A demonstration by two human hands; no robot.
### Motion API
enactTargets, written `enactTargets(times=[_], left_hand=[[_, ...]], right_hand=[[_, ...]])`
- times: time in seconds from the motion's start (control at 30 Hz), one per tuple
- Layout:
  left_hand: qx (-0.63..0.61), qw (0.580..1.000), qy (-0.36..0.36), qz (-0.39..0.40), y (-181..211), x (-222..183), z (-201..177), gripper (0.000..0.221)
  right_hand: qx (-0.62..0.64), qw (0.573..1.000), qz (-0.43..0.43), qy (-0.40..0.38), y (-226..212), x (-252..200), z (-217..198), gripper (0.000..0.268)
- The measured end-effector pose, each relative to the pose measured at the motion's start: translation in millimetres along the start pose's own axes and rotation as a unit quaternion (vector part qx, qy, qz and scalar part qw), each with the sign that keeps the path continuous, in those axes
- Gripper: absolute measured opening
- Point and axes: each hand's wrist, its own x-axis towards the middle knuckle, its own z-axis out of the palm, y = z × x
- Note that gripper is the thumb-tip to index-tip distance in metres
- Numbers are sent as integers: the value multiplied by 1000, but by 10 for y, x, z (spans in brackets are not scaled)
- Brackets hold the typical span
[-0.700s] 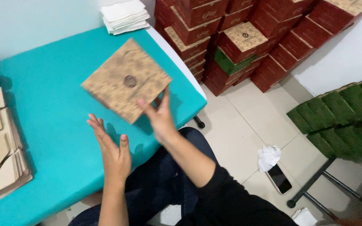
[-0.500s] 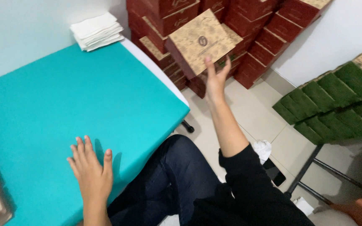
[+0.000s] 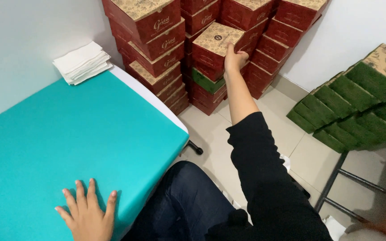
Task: The person assembles a cardboard box by folding a flat piece of cardboard, inserting a white paper insert, and closing the lid. The person handles the cardboard and paper by hand on a teal table.
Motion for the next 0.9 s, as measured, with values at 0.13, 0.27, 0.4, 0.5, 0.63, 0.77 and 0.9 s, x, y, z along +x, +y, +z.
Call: enactTargets(times=[0.13, 0.27, 0.4, 0.5, 0.63, 0.77, 0.9], left_hand=[[13, 998, -46, -29, -47, -8, 57, 76], [2, 1000, -14, -8, -38, -6, 46, 75], [3, 1000, -18, -8, -8, 14, -17, 72], [-37, 996, -79, -28, 21, 63, -113, 73], [-34, 995, -86, -39, 113, 121, -251, 74], [-91, 990, -88, -57, 176, 181, -490, 67], [-281, 957, -16, -73, 56, 130, -668, 43]], right_hand=[[-46, 999, 16, -5, -22, -25, 201, 52], [-85, 995, -26, 42, 120, 199, 340, 47], [-101, 994, -32, 9, -4, -3, 188, 52], [-81, 993, -29, 75, 218, 361, 325, 61], [95, 962, -182, 182, 345, 65, 290, 44], [196, 894, -367, -168, 354, -1555, 288, 17], [24, 771, -474, -425, 474, -2995, 322, 26]])
